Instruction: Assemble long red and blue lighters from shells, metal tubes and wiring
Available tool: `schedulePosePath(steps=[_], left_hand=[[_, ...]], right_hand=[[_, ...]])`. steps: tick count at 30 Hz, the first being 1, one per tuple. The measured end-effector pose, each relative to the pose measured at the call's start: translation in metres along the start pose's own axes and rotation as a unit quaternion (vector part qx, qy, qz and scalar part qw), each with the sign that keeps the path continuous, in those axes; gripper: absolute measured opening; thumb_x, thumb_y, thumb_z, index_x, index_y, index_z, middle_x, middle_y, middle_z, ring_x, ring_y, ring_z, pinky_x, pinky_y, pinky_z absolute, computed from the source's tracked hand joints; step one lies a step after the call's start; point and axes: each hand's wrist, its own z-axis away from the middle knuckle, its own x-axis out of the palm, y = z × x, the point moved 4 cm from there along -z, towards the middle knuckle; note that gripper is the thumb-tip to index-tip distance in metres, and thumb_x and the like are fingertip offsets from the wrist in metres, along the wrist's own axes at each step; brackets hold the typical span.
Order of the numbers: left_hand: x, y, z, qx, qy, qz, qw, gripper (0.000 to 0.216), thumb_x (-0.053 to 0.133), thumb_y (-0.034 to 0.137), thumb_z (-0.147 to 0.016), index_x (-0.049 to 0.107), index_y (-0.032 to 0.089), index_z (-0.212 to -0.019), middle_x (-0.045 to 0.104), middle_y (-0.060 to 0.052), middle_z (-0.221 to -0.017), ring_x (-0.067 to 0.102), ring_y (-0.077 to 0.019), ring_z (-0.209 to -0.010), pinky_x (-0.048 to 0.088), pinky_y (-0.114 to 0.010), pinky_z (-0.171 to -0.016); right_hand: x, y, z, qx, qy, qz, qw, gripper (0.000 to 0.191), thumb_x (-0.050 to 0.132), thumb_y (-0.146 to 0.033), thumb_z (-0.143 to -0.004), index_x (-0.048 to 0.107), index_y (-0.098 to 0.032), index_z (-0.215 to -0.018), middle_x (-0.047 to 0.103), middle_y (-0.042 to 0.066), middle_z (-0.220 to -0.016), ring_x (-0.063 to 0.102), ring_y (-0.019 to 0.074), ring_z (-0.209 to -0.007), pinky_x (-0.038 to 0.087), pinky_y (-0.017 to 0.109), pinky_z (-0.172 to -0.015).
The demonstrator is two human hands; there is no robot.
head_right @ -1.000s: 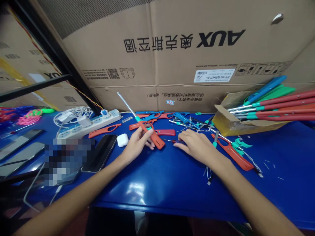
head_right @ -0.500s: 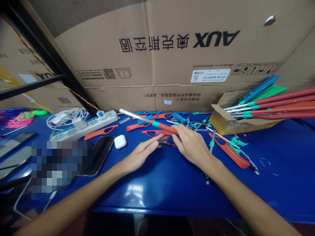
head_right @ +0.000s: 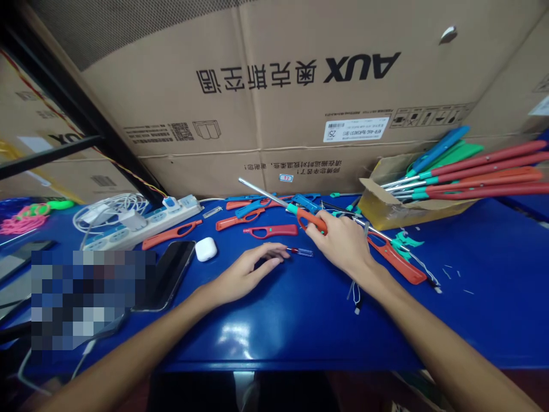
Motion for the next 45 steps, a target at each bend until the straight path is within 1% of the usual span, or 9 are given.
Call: schedulePosePath(steps=[4, 7, 14, 19, 22, 26, 33, 42, 45], left_hand=[[-0.001, 0.0, 0.0, 0.001, -0.004, -0.006, 1.0, 0.028, 0.048, 0.028, -0.104, 0.06, 0.021, -0.128, 0.069, -0.008, -0.123, 0.064, -0.0201, -0.116, 0.047, -0.039, -0.107], [-0.001, 0.0, 0.0, 0.0, -0.005, -0.009, 1.0, 0.027, 0.048, 0.027, -0.104, 0.06, 0.021, -0.128, 0.069, -0.008, -0.123, 0.064, -0.0202, -0.115, 0.048, -0.039, -0.105], [-0.002, -0.001, -0.001, 0.004, -0.009, -0.013, 1.0, 0.028, 0.047, 0.028, -0.104, 0.06, 0.021, -0.128, 0.069, -0.008, -0.122, 0.065, -0.0207, -0.114, 0.048, -0.04, -0.104], [-0.001, -0.003, -0.001, 0.006, -0.011, -0.021, 1.0, 0.028, 0.047, 0.029, -0.104, 0.059, 0.02, -0.128, 0.07, -0.009, -0.12, 0.066, -0.0205, -0.112, 0.049, -0.038, -0.102], [-0.002, -0.003, 0.0, 0.006, -0.008, -0.027, 1.0, 0.028, 0.048, 0.028, -0.104, 0.06, 0.02, -0.128, 0.071, -0.009, -0.12, 0.066, -0.0203, -0.112, 0.049, -0.037, -0.103], [-0.002, -0.002, -0.001, 0.013, -0.007, -0.034, 0.999, 0.028, 0.049, 0.028, -0.103, 0.061, 0.019, -0.127, 0.072, -0.008, -0.118, 0.065, -0.0198, -0.114, 0.047, -0.037, -0.105], [-0.002, -0.002, -0.001, 0.018, -0.012, -0.037, 0.999, 0.028, 0.047, 0.028, -0.104, 0.062, 0.02, -0.126, 0.072, -0.008, -0.117, 0.065, -0.0205, -0.113, 0.047, -0.04, -0.106], [-0.001, -0.003, -0.001, 0.029, -0.017, -0.039, 0.999, 0.029, 0.043, 0.025, -0.104, 0.061, 0.02, -0.127, 0.072, -0.008, -0.115, 0.067, -0.0198, -0.107, 0.05, -0.04, -0.102], [-0.001, -0.004, -0.001, 0.026, -0.016, -0.028, 0.999, 0.03, 0.043, 0.025, -0.104, 0.06, 0.019, -0.127, 0.072, -0.009, -0.113, 0.068, -0.0193, -0.104, 0.051, -0.039, -0.098]], right_hand=[[-0.001, -0.001, 0.0, 0.008, 0.018, -0.026, 0.999, 0.028, 0.048, -0.047, -0.09, 0.064, -0.024, -0.086, 0.06, 0.002, -0.061, 0.054, 0.0221, -0.061, 0.024, 0.029, -0.058], [-0.002, -0.002, 0.0, 0.011, 0.02, -0.075, 0.997, 0.036, 0.049, -0.053, -0.092, 0.063, -0.024, -0.078, 0.061, 0.002, -0.063, 0.056, 0.0218, -0.063, 0.028, 0.029, -0.06], [0.005, -0.006, 0.002, -0.037, -0.04, -0.23, 0.972, 0.039, 0.053, -0.059, -0.094, 0.061, -0.022, -0.082, 0.057, -0.002, -0.062, 0.053, 0.0169, -0.059, 0.035, 0.028, -0.06], [0.007, -0.004, 0.001, -0.019, -0.045, -0.306, 0.951, 0.041, 0.054, -0.06, -0.093, 0.059, -0.021, -0.084, 0.054, -0.003, -0.063, 0.05, 0.0148, -0.057, 0.038, 0.027, -0.057], [0.007, -0.002, 0.0, 0.033, -0.073, -0.38, 0.921, 0.046, 0.056, -0.062, -0.09, 0.058, -0.019, -0.074, 0.05, -0.003, -0.059, 0.045, 0.0119, -0.051, 0.036, 0.026, -0.05], [0.009, -0.001, 0.0, 0.117, -0.124, -0.495, 0.852, 0.046, 0.058, -0.063, -0.087, 0.061, -0.018, -0.084, 0.05, -0.004, -0.052, 0.038, 0.009, -0.04, 0.033, 0.024, -0.04], [0.013, -0.004, 0.002, 0.163, -0.171, -0.55, 0.801, 0.036, 0.066, -0.055, -0.084, 0.049, -0.025, -0.092, 0.053, -0.007, -0.053, 0.033, 0.0062, -0.034, 0.027, 0.018, -0.032], [0.014, 0.0, -0.001, 0.163, -0.159, -0.554, 0.801, 0.02, 0.059, -0.042, -0.088, 0.047, -0.027, -0.09, 0.036, -0.011, -0.051, 0.027, 0.0069, -0.034, 0.02, 0.019, -0.031], [0.016, 0.001, -0.001, 0.141, -0.134, -0.516, 0.834, 0.025, 0.055, -0.05, -0.09, 0.047, -0.026, -0.089, 0.038, -0.01, -0.053, 0.031, 0.0083, -0.037, 0.024, 0.021, -0.035]])
